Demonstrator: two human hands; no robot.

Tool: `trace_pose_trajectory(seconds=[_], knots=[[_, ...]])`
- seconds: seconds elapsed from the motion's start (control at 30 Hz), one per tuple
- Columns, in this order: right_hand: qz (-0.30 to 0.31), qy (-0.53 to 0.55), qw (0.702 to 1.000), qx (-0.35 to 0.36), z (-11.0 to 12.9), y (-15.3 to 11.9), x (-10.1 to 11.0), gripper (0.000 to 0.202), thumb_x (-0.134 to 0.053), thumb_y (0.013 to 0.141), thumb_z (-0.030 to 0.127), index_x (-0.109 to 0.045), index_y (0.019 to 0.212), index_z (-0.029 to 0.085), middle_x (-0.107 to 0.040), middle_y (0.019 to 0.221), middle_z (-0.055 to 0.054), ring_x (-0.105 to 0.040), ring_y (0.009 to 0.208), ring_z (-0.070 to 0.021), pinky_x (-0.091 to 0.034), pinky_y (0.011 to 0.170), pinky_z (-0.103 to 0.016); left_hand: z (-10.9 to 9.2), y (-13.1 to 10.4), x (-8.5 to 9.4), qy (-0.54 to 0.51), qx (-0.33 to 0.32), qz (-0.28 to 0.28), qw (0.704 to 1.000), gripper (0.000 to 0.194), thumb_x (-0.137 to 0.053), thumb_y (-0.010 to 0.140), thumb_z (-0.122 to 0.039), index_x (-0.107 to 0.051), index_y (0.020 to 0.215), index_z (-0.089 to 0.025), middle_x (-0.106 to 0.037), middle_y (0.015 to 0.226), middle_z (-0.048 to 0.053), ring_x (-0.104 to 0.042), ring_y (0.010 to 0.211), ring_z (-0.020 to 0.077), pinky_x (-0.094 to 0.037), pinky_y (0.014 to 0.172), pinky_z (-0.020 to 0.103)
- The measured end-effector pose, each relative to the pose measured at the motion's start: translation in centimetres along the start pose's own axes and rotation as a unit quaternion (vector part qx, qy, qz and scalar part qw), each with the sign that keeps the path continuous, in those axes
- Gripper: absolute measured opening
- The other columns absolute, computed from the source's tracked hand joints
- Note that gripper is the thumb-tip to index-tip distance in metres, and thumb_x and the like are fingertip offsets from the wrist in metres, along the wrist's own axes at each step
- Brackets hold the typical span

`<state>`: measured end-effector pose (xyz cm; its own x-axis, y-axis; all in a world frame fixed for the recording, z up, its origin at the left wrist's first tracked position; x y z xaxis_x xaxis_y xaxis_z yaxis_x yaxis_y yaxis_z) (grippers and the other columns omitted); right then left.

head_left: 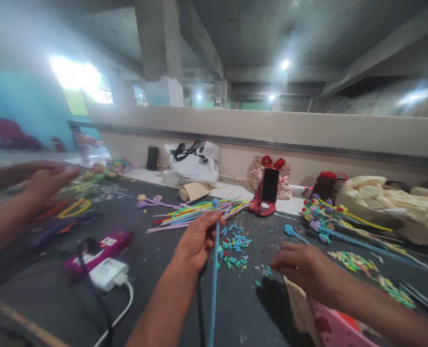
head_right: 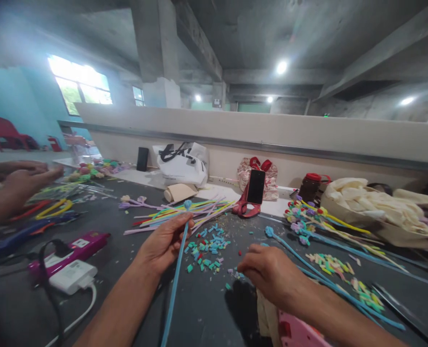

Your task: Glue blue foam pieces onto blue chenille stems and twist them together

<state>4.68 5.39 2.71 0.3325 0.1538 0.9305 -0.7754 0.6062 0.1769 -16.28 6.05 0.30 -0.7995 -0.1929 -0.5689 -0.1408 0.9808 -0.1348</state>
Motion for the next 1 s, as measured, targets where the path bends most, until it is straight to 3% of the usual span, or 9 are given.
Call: trace_pose_trajectory(seconds=[0.17, 0.27, 0.47, 0.57, 0.67, 0.83, 1.0], knots=[[0.037, -0.052, 0.998, -0.020, -0.1, 3.2, -2.0, 0.022, -0.047, 0.071, 0.011, -0.066, 0.065, 0.021, -0.064, 0.059, 0.000, -0.056, 0.054, -0.0111, -0.034, 0.051, -0.019, 0.0, -0.1, -0.2, 0.003, -0.005, 0.011, 1.000, 0.016, -0.065, 0.058, -0.024, -0.058, 0.067, -0.013, -0.056, 0.052, -0.004, -0.039, 0.032, -0.0005, -0.019, 0.025, 0.009], [0.063, -0.078, 0.994, -0.052, -0.3, 4.4, -2.4, 0.018, -0.049, 0.072, 0.020, -0.066, 0.065, 0.020, -0.065, 0.057, 0.000, -0.054, 0.050, -0.0109, -0.029, 0.044, -0.018, -0.1, -0.3, -0.5, 0.011, -0.012, 0.021, 1.000, 0.017, -0.065, 0.059, -0.026, -0.058, 0.068, -0.013, -0.056, 0.052, -0.005, -0.038, 0.033, -0.0007, -0.018, 0.026, 0.009], [0.107, -0.152, 0.981, -0.054, -1.6, 3.9, -1.9, 0.032, -0.047, 0.077, 0.034, -0.063, 0.055, 0.018, -0.057, 0.047, -0.001, -0.045, 0.042, -0.0094, -0.021, 0.041, -0.021, 0.3, -0.5, -1.1, 0.014, 0.011, 0.044, 0.999, 0.017, -0.063, 0.061, -0.028, -0.055, 0.064, -0.013, -0.053, 0.050, -0.005, -0.036, 0.032, -0.0005, -0.016, 0.026, 0.010], [0.126, -0.136, 0.983, 0.007, -1.3, 2.5, -1.2, 0.020, -0.048, 0.076, 0.021, -0.065, 0.064, 0.020, -0.062, 0.062, -0.002, -0.053, 0.054, -0.0117, -0.028, 0.047, -0.021, 0.4, -0.7, -1.4, 0.016, 0.016, 0.053, 0.998, 0.018, -0.063, 0.062, -0.029, -0.055, 0.064, -0.013, -0.053, 0.051, -0.004, -0.037, 0.033, -0.0004, -0.015, 0.026, 0.010], [0.142, -0.094, 0.984, 0.045, -0.6, 1.3, -0.5, 0.023, -0.046, 0.074, 0.011, -0.066, 0.074, 0.022, -0.064, 0.073, -0.002, -0.057, 0.062, -0.0119, -0.032, 0.052, -0.020, 0.3, -0.9, -1.5, 0.009, 0.018, 0.051, 0.998, 0.016, -0.063, 0.062, -0.027, -0.055, 0.065, -0.013, -0.054, 0.053, -0.004, -0.036, 0.034, -0.0005, -0.016, 0.027, 0.010], [0.125, -0.151, 0.981, -0.004, -1.1, 1.6, -0.5, 0.024, -0.051, 0.074, 0.025, -0.064, 0.055, 0.019, -0.057, 0.043, 0.000, -0.046, 0.038, -0.0103, -0.020, 0.040, -0.022, 0.5, -0.9, -1.7, 0.023, 0.026, 0.053, 0.998, 0.016, -0.063, 0.062, -0.027, -0.055, 0.064, -0.013, -0.052, 0.050, -0.004, -0.036, 0.033, -0.0001, -0.015, 0.026, 0.010], [0.102, -0.160, 0.982, -0.005, -1.1, 4.4, -1.4, 0.017, -0.049, 0.074, 0.022, -0.066, 0.078, 0.022, -0.066, 0.066, -0.002, -0.056, 0.055, -0.0114, -0.027, 0.046, -0.019, 0.7, -0.6, -1.4, 0.037, 0.015, 0.049, 0.998, 0.018, -0.063, 0.062, -0.029, -0.056, 0.065, -0.012, -0.050, 0.050, -0.005, -0.034, 0.033, -0.0009, -0.016, 0.027, 0.010]])
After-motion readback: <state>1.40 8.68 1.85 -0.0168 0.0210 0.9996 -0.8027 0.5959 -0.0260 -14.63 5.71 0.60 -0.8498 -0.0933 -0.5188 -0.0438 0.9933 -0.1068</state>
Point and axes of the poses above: each hand's wrist, its own y-axis towards the middle knuckle, its own x-axis out of the back of the hand, z = x × y, the point moved 4 cm from there along y, towards the middle knuckle
